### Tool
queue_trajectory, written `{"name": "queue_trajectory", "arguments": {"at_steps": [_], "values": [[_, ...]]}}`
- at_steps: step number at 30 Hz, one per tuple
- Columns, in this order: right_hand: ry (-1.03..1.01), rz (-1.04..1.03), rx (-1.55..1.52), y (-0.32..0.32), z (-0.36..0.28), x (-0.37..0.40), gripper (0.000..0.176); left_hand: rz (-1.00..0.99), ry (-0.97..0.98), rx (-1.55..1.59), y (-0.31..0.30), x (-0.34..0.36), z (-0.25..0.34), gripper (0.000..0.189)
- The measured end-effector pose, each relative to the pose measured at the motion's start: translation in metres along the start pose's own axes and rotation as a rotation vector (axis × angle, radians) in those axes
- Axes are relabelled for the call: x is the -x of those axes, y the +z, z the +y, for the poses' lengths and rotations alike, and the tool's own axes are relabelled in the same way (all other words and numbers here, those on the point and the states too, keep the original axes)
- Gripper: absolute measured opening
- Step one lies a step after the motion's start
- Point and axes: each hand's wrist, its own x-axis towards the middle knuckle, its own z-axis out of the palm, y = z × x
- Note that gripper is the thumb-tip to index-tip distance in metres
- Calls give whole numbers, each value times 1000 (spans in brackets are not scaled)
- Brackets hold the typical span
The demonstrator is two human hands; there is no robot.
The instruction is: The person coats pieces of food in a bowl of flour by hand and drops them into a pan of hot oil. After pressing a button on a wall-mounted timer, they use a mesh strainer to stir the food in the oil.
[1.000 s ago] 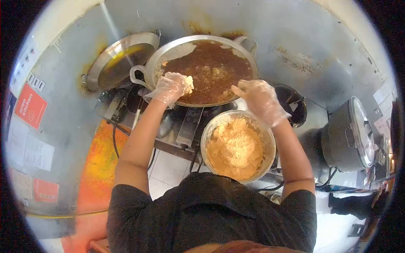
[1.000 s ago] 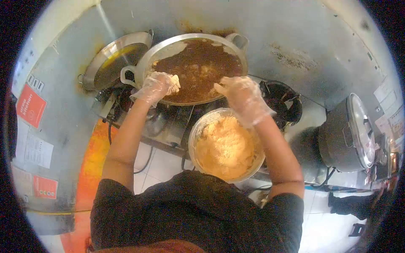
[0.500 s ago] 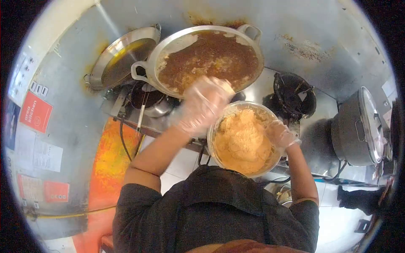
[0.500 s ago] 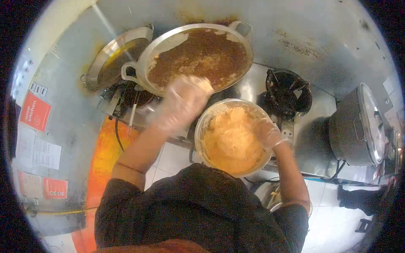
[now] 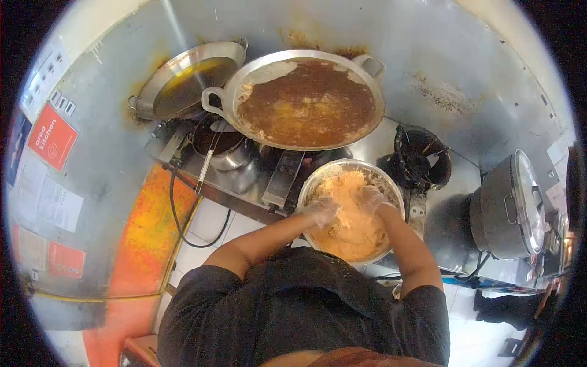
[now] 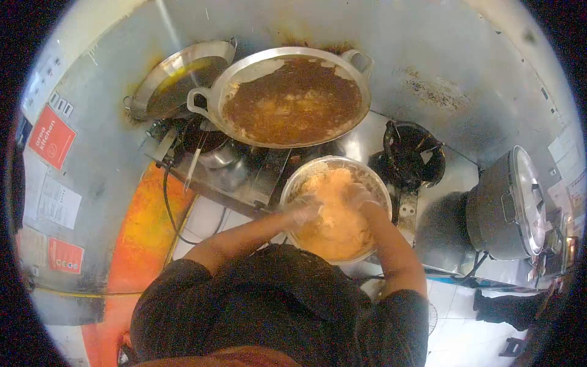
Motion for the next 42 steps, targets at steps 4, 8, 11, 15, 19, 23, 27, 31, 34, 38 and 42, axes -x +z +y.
{"name": "queue_trajectory", "arguments": {"at_steps": [4, 8, 11, 15, 19, 23, 27, 31, 34, 38, 42], "values": [[13, -121, -8, 12, 8, -14, 43, 10, 69, -360, -31, -7, 27, 27], [122, -111, -241, 21, 17, -2, 41, -288, 139, -1036, -29, -3, 33, 40], [32, -192, -9, 19, 15, 15, 39, -218, 109, -737, -43, -4, 30, 52], [-45, -283, 152, 13, 14, 43, 37, -370, 113, -67, -57, -16, 47, 58], [-182, -414, 561, 35, 8, 42, 37, 63, 491, -921, -47, -39, 43, 48], [80, -171, 186, 0, -14, 66, 58, -326, 385, -1162, -70, -52, 75, 26], [21, -337, 192, 20, -3, 60, 55, -453, 240, -1212, -68, -65, 76, 28], [251, 103, 105, 114, -10, 26, 28, -561, -131, -1019, -74, -73, 79, 38], [276, 50, 102, 77, -20, 47, 38, -826, -334, -1116, -76, -81, 93, 53], [311, -42, 113, 52, -12, 49, 41, -678, -63, -1247, -42, -100, 15, 33], [239, -52, 80, 44, 1, 59, 38, -439, 64, -1189, -61, -60, 39, 36]]}}
